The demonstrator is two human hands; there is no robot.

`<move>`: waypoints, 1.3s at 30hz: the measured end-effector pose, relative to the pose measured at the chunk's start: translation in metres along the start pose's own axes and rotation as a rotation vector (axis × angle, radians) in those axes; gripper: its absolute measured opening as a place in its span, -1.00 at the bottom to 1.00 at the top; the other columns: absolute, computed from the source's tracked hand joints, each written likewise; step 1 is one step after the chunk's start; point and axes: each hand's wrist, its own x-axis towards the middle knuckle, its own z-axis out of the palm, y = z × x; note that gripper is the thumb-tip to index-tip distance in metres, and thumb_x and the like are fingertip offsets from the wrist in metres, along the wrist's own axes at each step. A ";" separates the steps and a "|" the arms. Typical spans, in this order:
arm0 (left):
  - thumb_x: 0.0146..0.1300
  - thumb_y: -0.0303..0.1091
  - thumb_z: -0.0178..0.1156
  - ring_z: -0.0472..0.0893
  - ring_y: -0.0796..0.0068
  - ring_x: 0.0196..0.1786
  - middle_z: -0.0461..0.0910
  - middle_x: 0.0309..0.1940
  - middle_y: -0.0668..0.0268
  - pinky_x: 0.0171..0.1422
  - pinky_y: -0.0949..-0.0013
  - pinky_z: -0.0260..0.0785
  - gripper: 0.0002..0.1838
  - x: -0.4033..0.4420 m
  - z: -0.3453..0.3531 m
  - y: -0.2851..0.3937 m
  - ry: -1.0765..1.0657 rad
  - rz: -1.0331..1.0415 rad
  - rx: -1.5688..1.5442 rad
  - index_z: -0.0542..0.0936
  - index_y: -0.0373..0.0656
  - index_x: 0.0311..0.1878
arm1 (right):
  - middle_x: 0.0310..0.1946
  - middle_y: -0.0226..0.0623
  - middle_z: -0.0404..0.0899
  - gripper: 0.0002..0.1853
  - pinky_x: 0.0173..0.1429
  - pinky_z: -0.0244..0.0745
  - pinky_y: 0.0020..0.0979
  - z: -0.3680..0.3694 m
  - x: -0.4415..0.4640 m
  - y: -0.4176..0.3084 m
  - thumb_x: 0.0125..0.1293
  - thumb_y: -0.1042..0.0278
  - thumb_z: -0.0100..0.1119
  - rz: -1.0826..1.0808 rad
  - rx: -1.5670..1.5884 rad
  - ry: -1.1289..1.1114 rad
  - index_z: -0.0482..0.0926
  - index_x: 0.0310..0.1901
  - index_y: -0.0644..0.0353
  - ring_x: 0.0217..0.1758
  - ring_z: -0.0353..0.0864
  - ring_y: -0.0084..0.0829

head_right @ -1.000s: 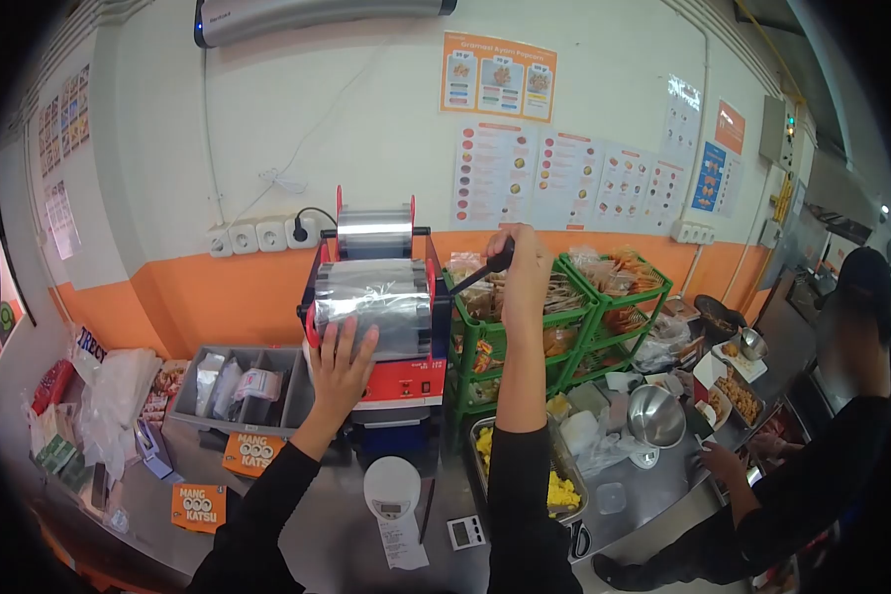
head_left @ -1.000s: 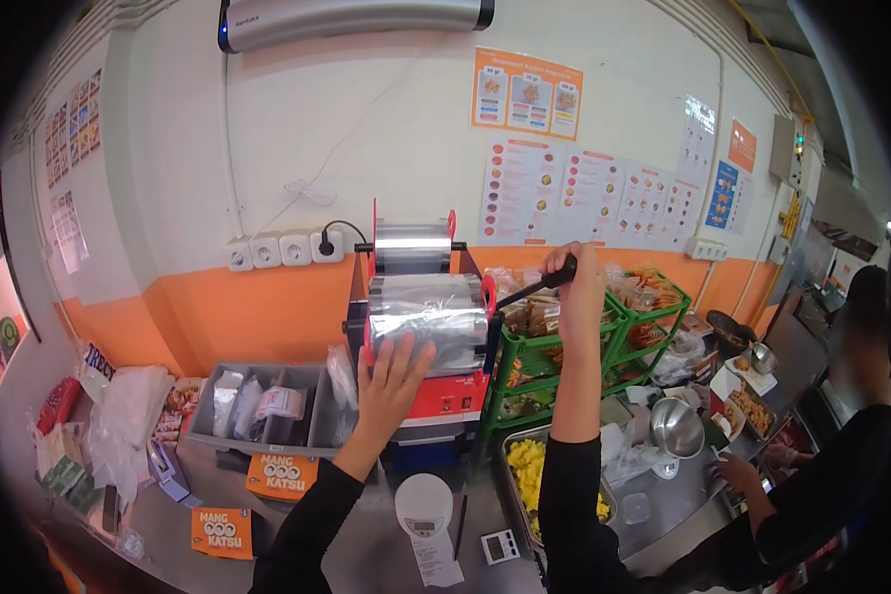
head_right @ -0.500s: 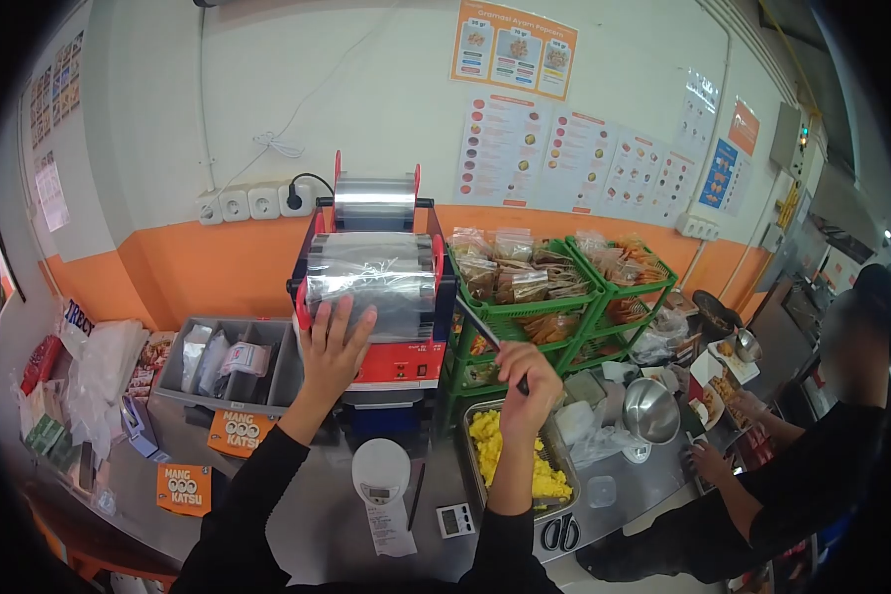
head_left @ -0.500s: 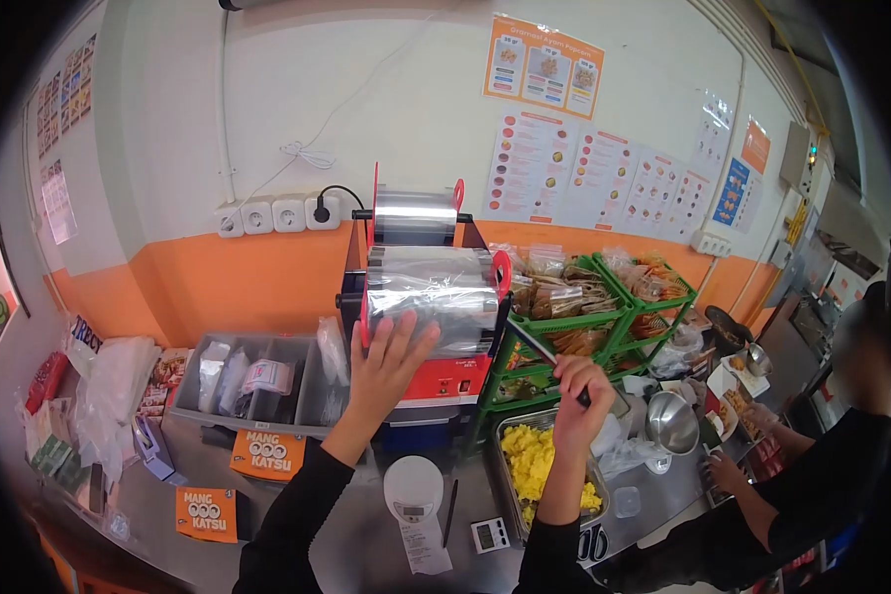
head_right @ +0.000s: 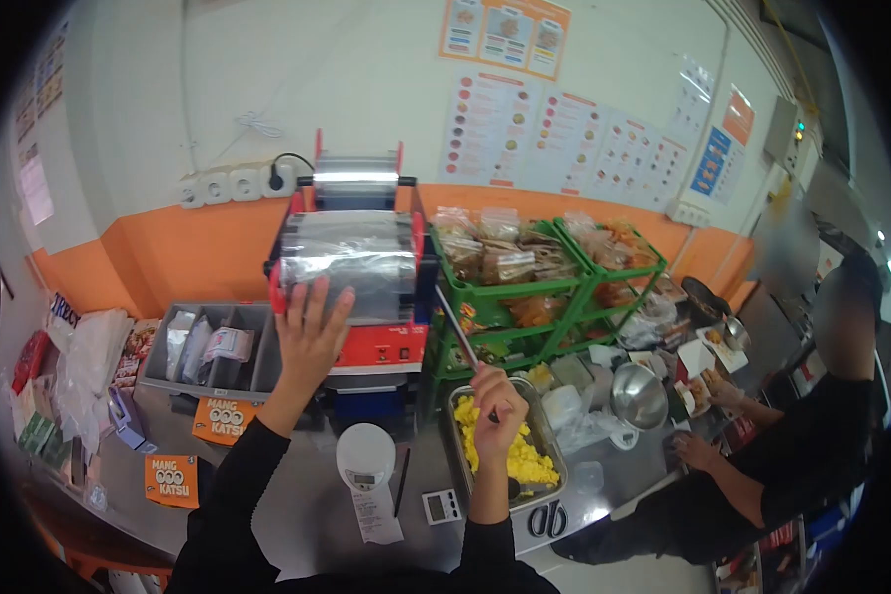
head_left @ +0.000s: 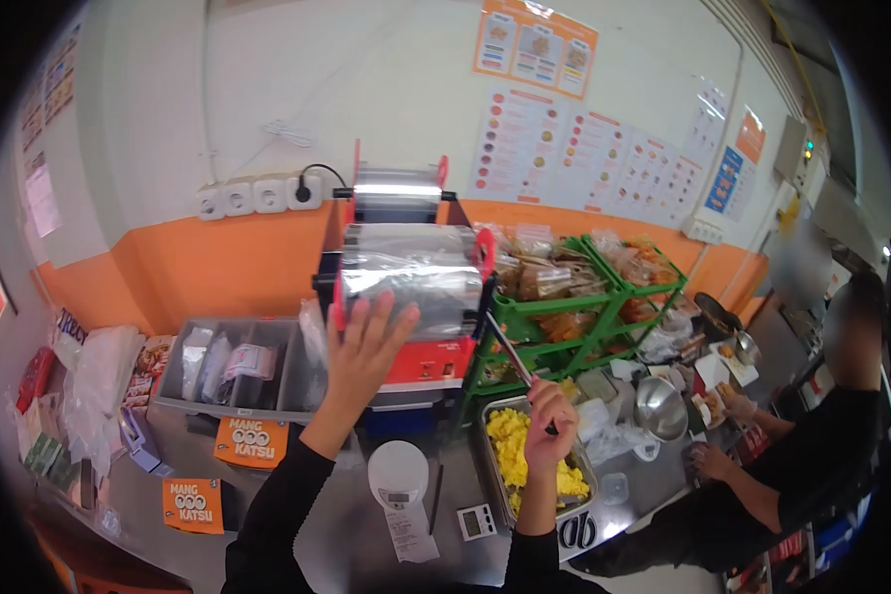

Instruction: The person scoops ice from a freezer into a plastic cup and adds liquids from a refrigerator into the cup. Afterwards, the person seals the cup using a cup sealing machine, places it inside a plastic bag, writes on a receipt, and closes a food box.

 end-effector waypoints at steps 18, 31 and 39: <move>-0.03 -0.34 0.37 0.13 0.07 0.45 0.18 0.42 0.20 0.43 0.00 0.02 -0.19 0.000 -0.001 0.003 -0.018 -0.025 -0.013 0.31 0.10 0.37 | -0.56 -0.25 0.36 -0.71 0.28 0.15 -0.15 -0.006 0.000 -0.004 0.16 0.28 -0.19 0.064 0.019 -0.025 0.26 -0.67 0.18 -0.23 0.34 -0.25; -0.01 -0.33 0.36 0.13 0.07 0.44 0.18 0.42 0.20 0.37 0.02 0.07 -0.22 0.000 0.000 0.004 -0.016 -0.031 -0.005 0.33 0.10 0.36 | -0.56 -0.25 0.36 -0.71 0.27 0.15 -0.16 -0.007 -0.001 -0.001 0.15 0.26 -0.20 0.067 0.034 -0.024 0.26 -0.68 0.17 -0.24 0.34 -0.25; -0.01 -0.39 0.33 0.19 0.12 0.41 0.25 0.38 0.24 0.27 0.12 0.16 -0.27 0.004 -0.002 0.007 0.011 -0.043 0.004 0.39 0.14 0.32 | -0.57 -0.25 0.37 -0.71 0.28 0.16 -0.17 -0.006 0.000 -0.004 0.15 0.27 -0.20 0.093 0.023 -0.011 0.26 -0.68 0.18 -0.24 0.35 -0.25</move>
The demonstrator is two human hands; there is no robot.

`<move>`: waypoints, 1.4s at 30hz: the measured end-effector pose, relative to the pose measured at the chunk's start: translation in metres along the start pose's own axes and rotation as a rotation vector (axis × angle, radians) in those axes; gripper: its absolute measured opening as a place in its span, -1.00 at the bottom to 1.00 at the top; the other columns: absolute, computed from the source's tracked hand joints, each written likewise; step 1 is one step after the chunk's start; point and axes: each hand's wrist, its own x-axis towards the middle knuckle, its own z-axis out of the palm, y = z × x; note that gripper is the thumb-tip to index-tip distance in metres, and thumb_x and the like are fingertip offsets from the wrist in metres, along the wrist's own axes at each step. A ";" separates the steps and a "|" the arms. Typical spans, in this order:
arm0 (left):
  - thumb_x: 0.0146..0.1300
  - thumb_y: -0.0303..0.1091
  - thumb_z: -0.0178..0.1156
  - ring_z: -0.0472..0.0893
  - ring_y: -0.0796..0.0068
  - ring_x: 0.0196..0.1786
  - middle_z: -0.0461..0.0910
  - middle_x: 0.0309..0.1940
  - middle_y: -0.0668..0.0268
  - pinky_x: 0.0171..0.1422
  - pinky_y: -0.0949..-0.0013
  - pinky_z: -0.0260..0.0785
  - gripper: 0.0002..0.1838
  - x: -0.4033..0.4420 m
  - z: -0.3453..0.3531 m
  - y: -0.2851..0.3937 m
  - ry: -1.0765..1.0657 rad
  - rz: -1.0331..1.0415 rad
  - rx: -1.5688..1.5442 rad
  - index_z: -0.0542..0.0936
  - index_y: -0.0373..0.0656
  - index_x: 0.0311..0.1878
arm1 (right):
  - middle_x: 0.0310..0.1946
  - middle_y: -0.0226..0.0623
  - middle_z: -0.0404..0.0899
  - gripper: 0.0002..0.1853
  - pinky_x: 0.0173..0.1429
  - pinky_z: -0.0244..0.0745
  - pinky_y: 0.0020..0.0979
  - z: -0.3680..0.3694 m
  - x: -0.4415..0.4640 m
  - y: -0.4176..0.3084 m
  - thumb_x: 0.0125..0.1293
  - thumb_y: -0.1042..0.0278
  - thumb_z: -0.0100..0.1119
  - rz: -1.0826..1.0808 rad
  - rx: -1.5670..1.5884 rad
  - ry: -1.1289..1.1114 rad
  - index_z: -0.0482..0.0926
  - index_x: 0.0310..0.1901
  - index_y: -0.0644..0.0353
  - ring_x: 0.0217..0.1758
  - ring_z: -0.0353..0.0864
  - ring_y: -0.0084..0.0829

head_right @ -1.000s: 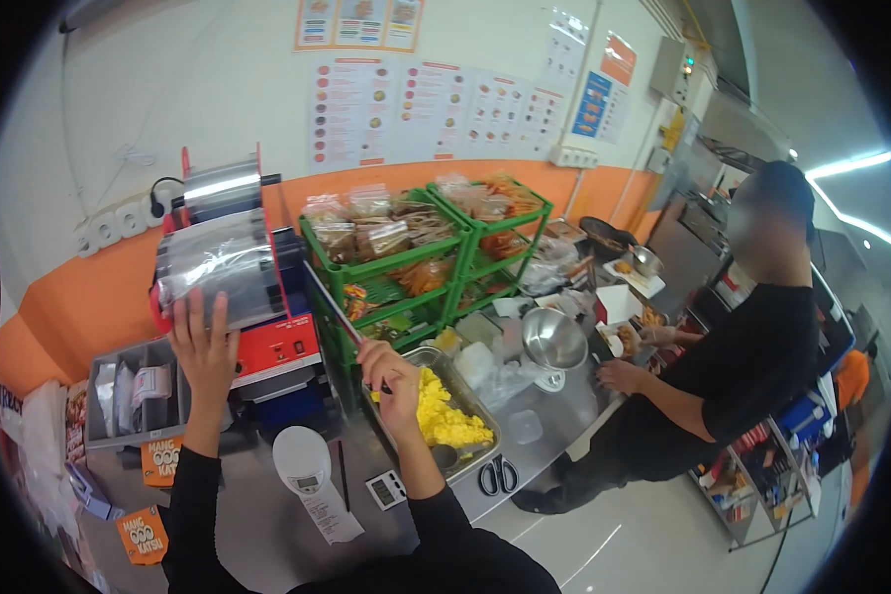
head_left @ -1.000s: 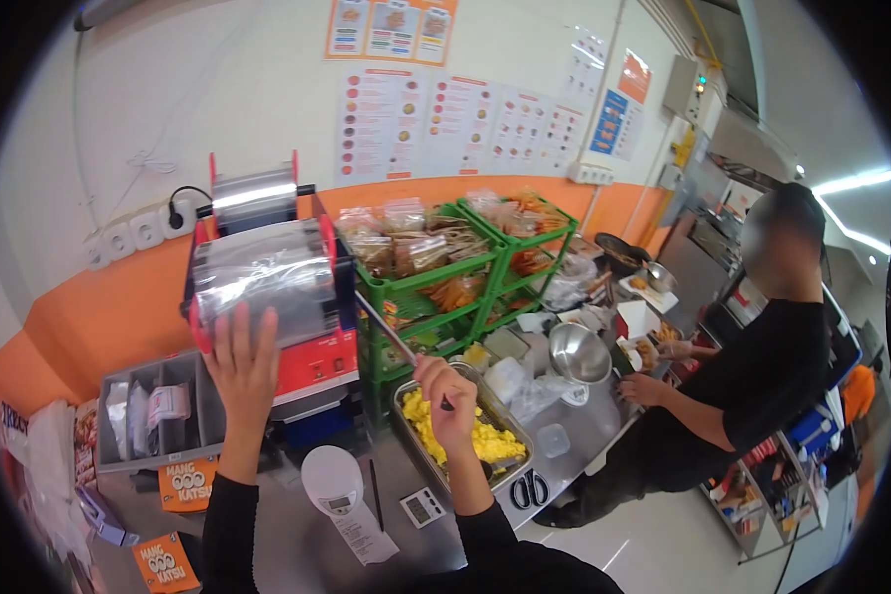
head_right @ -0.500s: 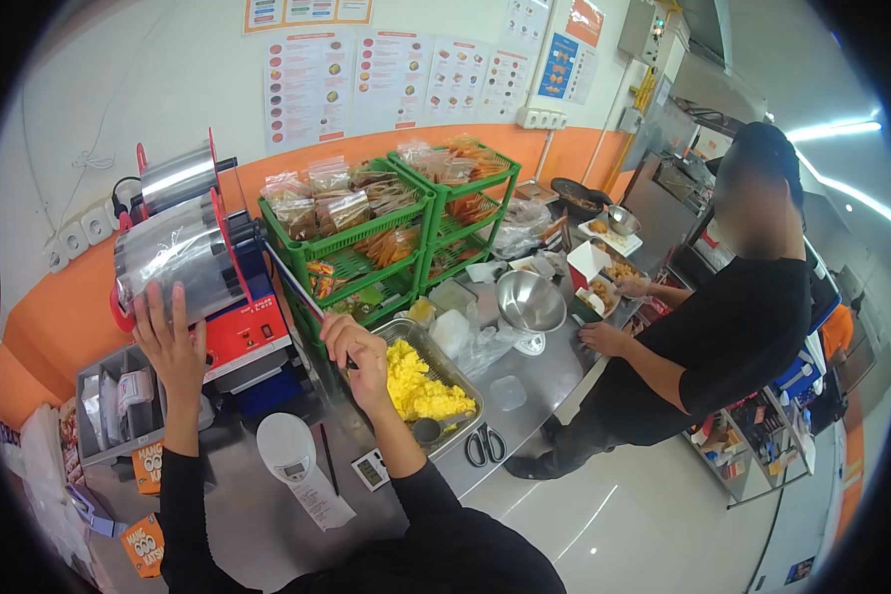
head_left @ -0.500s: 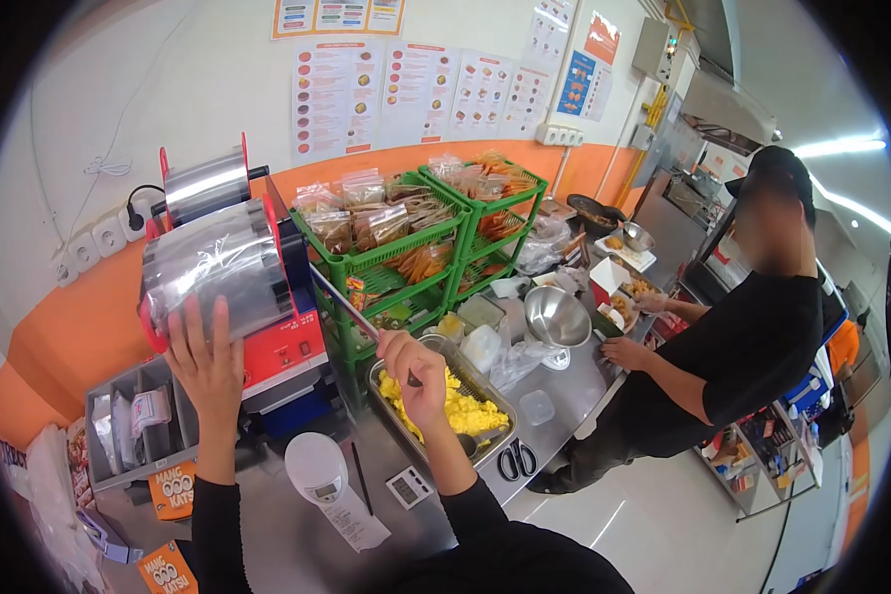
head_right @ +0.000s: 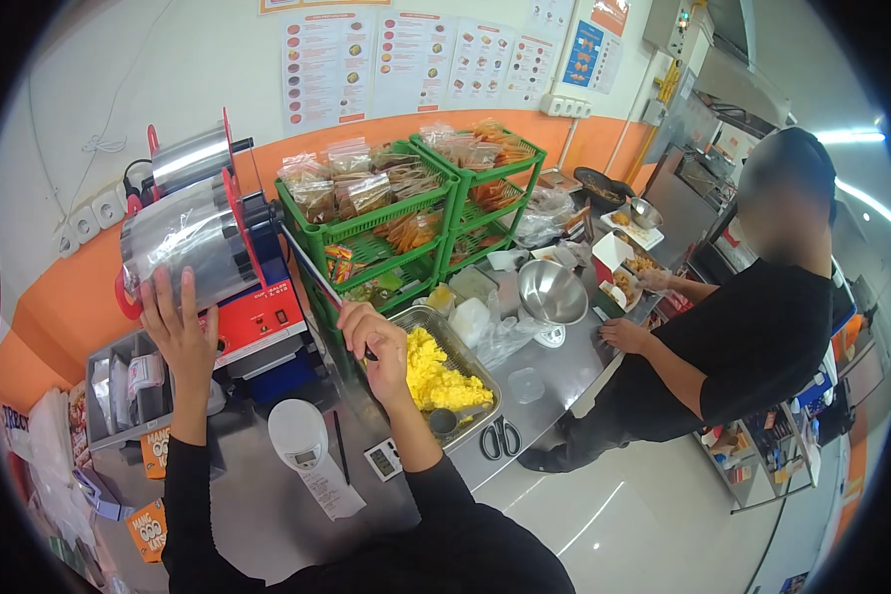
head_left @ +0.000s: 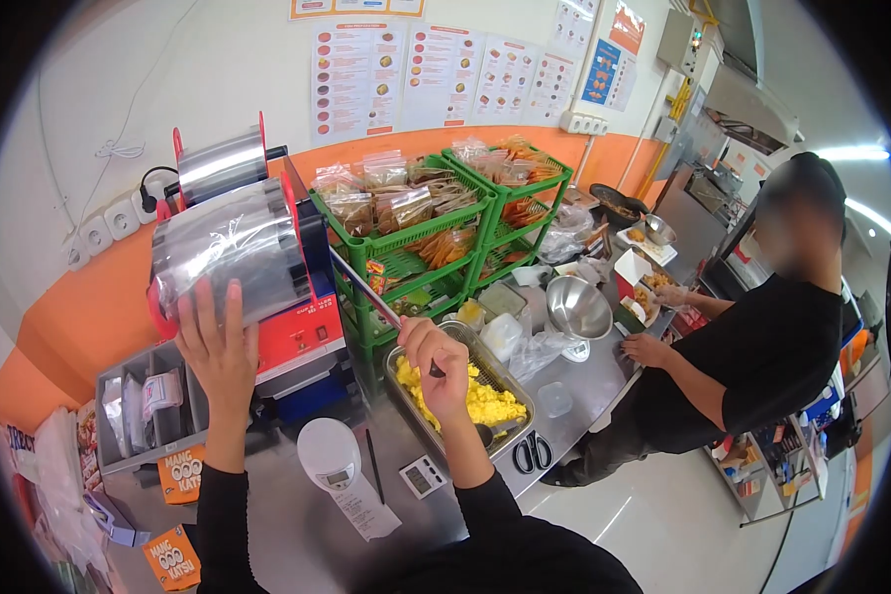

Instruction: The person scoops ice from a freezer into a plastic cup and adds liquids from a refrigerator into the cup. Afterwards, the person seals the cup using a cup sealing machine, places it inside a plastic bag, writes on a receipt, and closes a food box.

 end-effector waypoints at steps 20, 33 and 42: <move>0.02 -0.26 0.35 0.12 0.06 0.44 0.21 0.40 0.19 0.32 0.03 0.10 -0.27 -0.005 0.000 -0.003 -0.043 0.018 0.011 0.37 0.14 0.33 | -0.57 -0.27 0.36 -0.70 0.25 0.17 -0.17 0.002 -0.001 0.002 0.17 0.25 -0.19 -0.036 0.013 0.010 0.27 -0.67 0.15 -0.25 0.35 -0.27; -0.05 -0.28 0.40 0.12 0.01 0.44 0.20 0.40 0.12 0.34 0.03 0.10 -0.20 0.001 0.000 -0.005 -0.008 0.077 -0.018 0.34 0.07 0.35 | -0.55 -0.27 0.32 -0.68 0.30 0.14 -0.16 0.002 -0.001 0.003 0.22 0.22 -0.23 -0.024 0.016 0.003 0.24 -0.65 0.13 -0.20 0.34 -0.26; -0.06 -0.26 0.41 0.11 0.02 0.44 0.20 0.40 0.13 0.33 0.02 0.10 -0.20 0.000 0.000 -0.005 -0.010 0.078 0.013 0.36 0.09 0.34 | -0.55 -0.29 0.29 -0.65 0.30 0.15 -0.17 0.002 -0.001 0.004 0.27 0.19 -0.25 -0.036 0.020 -0.011 0.23 -0.64 0.12 -0.19 0.33 -0.28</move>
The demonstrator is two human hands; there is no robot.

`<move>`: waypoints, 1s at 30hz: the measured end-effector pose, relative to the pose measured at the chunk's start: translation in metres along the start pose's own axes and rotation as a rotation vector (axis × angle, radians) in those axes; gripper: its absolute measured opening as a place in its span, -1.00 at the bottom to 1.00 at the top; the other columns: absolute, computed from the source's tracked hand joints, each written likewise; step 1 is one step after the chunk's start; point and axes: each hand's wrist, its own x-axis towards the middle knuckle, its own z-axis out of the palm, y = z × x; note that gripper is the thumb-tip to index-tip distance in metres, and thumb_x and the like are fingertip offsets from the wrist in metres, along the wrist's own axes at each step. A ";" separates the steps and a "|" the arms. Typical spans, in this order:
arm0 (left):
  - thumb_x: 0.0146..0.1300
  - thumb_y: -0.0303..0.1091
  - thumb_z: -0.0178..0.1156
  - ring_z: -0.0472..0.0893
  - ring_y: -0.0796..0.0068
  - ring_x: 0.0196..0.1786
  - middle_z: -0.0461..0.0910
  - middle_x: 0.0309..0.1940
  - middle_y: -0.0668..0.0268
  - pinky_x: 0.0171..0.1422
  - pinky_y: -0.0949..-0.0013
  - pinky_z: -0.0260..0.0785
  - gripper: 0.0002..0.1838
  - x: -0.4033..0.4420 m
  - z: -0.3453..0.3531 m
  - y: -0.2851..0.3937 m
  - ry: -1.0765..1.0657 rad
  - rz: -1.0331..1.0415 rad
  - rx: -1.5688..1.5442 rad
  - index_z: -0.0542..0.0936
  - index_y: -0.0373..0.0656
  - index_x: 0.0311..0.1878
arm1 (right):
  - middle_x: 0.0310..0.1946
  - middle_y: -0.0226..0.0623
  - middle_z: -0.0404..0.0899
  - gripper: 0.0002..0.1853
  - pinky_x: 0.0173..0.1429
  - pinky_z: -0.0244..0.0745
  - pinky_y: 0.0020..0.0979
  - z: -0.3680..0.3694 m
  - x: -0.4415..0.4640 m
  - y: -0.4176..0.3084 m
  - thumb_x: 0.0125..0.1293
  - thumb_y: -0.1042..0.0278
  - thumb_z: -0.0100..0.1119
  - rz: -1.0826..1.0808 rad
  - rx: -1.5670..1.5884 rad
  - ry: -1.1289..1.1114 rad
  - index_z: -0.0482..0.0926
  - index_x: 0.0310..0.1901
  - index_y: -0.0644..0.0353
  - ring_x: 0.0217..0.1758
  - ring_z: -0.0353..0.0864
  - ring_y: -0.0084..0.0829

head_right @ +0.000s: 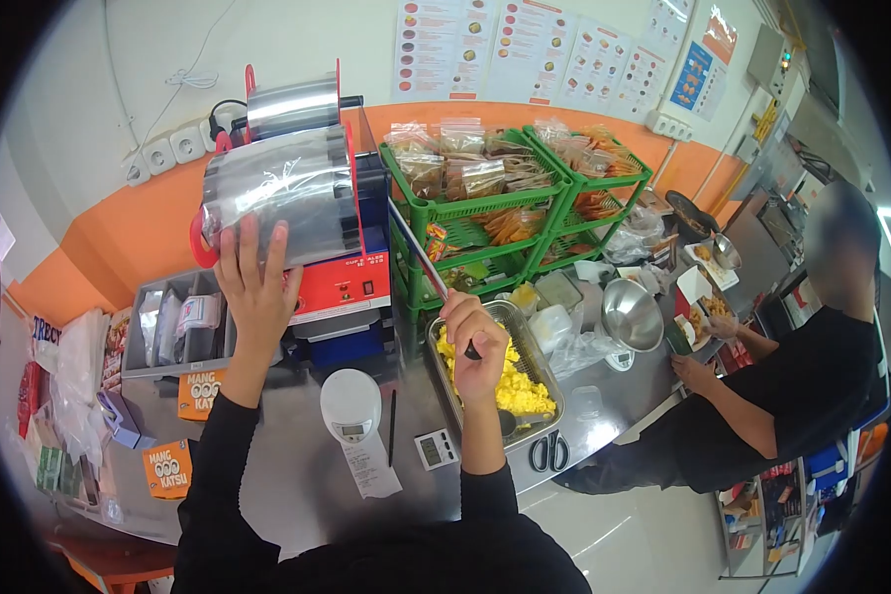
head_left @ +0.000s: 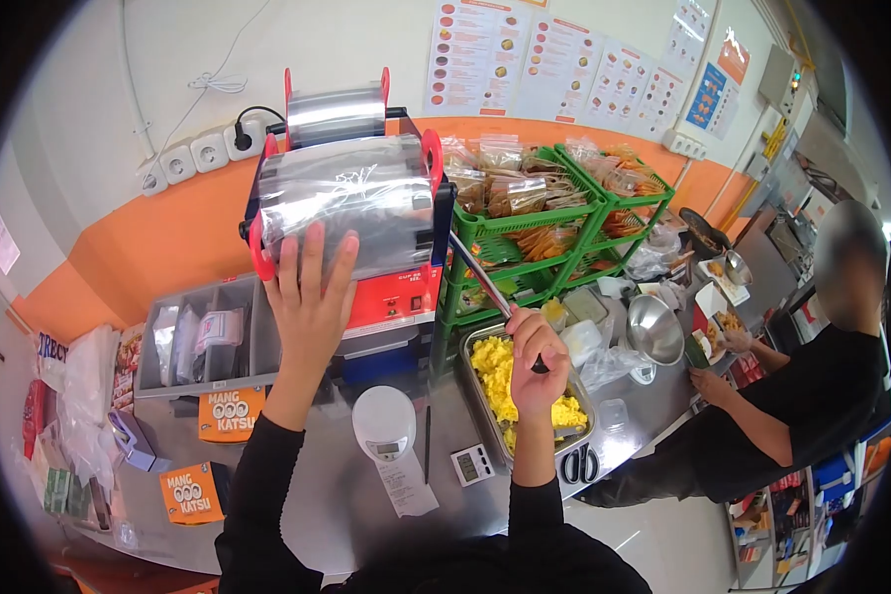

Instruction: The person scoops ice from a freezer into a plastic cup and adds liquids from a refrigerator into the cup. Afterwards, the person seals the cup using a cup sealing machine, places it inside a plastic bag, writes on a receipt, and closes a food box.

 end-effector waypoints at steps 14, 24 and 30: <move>-0.07 -0.28 0.39 0.14 0.04 0.43 0.21 0.40 0.15 0.27 0.03 0.15 -0.22 0.002 0.001 0.000 0.024 0.000 -0.017 0.38 0.11 0.32 | -0.53 -0.28 0.28 -0.66 0.30 0.11 -0.14 -0.003 -0.001 0.004 0.27 0.15 -0.28 -0.007 0.000 -0.022 0.21 -0.63 0.09 -0.18 0.31 -0.28; -0.04 -0.28 0.38 0.07 0.03 0.46 0.18 0.42 0.16 0.20 0.07 0.20 -0.24 0.000 -0.003 -0.001 -0.024 -0.001 -0.032 0.39 0.16 0.32 | -0.52 -0.28 0.28 -0.66 0.34 0.09 -0.13 -0.004 -0.001 0.004 0.28 0.16 -0.25 0.000 0.018 -0.016 0.20 -0.63 0.08 -0.18 0.30 -0.28; -0.03 -0.25 0.38 0.05 0.03 0.47 0.16 0.43 0.16 0.20 0.08 0.21 -0.24 0.000 -0.004 -0.002 -0.055 0.000 -0.046 0.38 0.17 0.34 | -0.53 -0.31 0.26 -0.68 0.35 0.08 -0.15 -0.002 0.000 0.004 0.26 0.18 -0.26 -0.003 0.046 -0.012 0.20 -0.63 0.07 -0.19 0.28 -0.29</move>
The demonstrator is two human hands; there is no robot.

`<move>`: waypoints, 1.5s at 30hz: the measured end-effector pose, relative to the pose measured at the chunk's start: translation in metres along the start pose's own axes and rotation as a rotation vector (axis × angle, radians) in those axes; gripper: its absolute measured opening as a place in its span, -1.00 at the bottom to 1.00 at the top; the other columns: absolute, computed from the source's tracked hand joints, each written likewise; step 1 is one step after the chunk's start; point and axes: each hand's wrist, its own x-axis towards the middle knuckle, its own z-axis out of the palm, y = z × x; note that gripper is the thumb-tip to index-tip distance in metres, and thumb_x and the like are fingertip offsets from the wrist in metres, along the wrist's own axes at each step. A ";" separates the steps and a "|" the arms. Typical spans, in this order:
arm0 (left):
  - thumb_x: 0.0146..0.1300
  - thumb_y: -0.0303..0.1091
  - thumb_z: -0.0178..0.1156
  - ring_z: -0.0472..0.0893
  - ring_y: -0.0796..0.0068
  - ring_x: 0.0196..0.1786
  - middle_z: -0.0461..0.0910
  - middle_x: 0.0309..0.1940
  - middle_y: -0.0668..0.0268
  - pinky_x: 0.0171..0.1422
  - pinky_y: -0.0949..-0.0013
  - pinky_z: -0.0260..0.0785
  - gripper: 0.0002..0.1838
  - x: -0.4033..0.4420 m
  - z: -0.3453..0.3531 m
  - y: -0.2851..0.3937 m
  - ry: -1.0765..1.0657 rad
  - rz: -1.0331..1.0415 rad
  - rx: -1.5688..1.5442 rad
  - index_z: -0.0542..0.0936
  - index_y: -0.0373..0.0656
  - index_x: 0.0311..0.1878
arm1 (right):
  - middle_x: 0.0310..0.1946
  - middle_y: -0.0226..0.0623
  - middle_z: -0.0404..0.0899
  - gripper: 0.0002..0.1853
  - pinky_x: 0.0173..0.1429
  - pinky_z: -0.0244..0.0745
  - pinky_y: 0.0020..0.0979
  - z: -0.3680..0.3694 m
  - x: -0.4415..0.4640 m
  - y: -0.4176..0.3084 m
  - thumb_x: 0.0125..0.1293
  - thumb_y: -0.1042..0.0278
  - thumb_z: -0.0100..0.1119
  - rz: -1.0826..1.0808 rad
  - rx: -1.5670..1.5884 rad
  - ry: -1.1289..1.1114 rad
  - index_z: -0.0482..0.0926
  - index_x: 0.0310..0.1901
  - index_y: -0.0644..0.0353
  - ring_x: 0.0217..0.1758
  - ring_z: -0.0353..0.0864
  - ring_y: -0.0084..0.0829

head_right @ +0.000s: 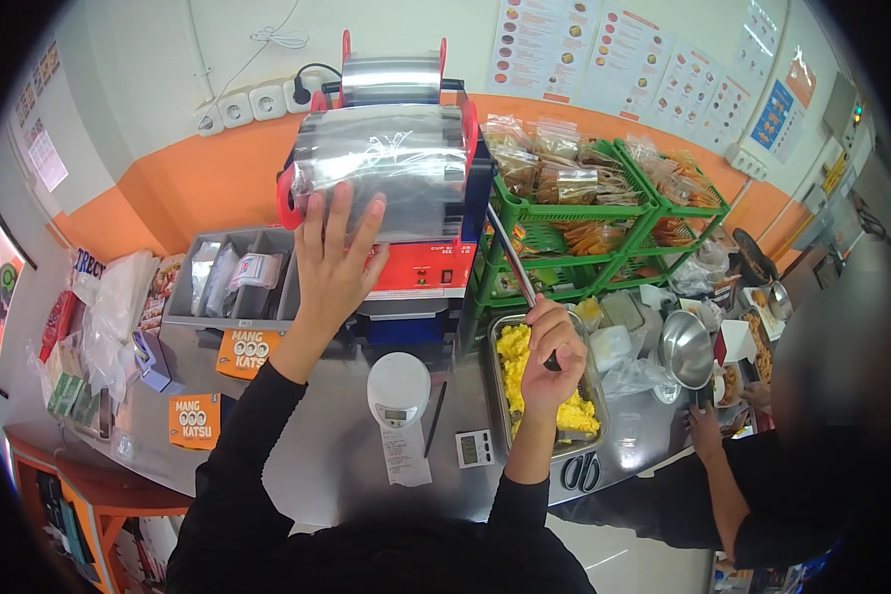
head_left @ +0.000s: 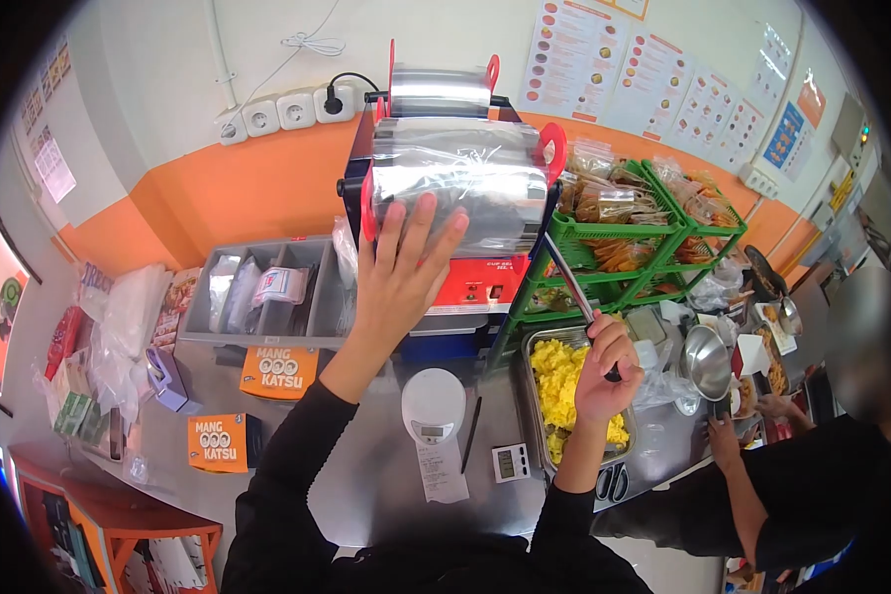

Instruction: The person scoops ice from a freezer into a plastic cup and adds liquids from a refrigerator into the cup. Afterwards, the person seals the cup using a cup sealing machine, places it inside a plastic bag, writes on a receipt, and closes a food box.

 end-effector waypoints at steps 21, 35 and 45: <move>0.10 -0.21 0.27 0.04 0.11 0.48 0.11 0.45 0.18 0.33 -0.01 0.10 -0.28 0.005 -0.020 0.001 -0.125 -0.015 -0.031 0.32 0.14 0.38 | -0.81 -0.40 0.10 -0.62 -0.16 0.23 -0.30 0.020 0.019 0.001 0.16 0.33 -0.17 -0.124 -0.019 0.133 0.06 -0.78 0.05 -0.56 0.17 -0.44; 0.09 -0.09 0.23 -0.04 0.15 0.52 0.06 0.48 0.25 0.43 -0.39 -0.35 -0.21 0.004 -0.021 0.010 -0.168 -0.076 0.050 0.22 0.18 0.43 | -0.74 -0.54 0.12 -0.62 -0.56 0.02 -0.55 0.087 0.267 -0.002 0.29 0.29 0.06 0.065 -0.054 0.195 0.21 -0.66 0.08 -0.68 0.11 -0.64; 0.06 -0.26 0.17 0.16 0.17 0.44 0.27 0.31 0.16 0.50 -0.12 -0.34 -0.38 0.070 -0.096 0.017 -0.274 -0.169 -0.184 0.38 -0.08 0.26 | 0.17 -0.19 0.42 -0.49 0.31 0.22 -0.32 0.058 0.287 0.038 0.37 0.07 0.05 0.023 -0.490 0.084 0.37 0.22 0.25 0.27 0.33 -0.37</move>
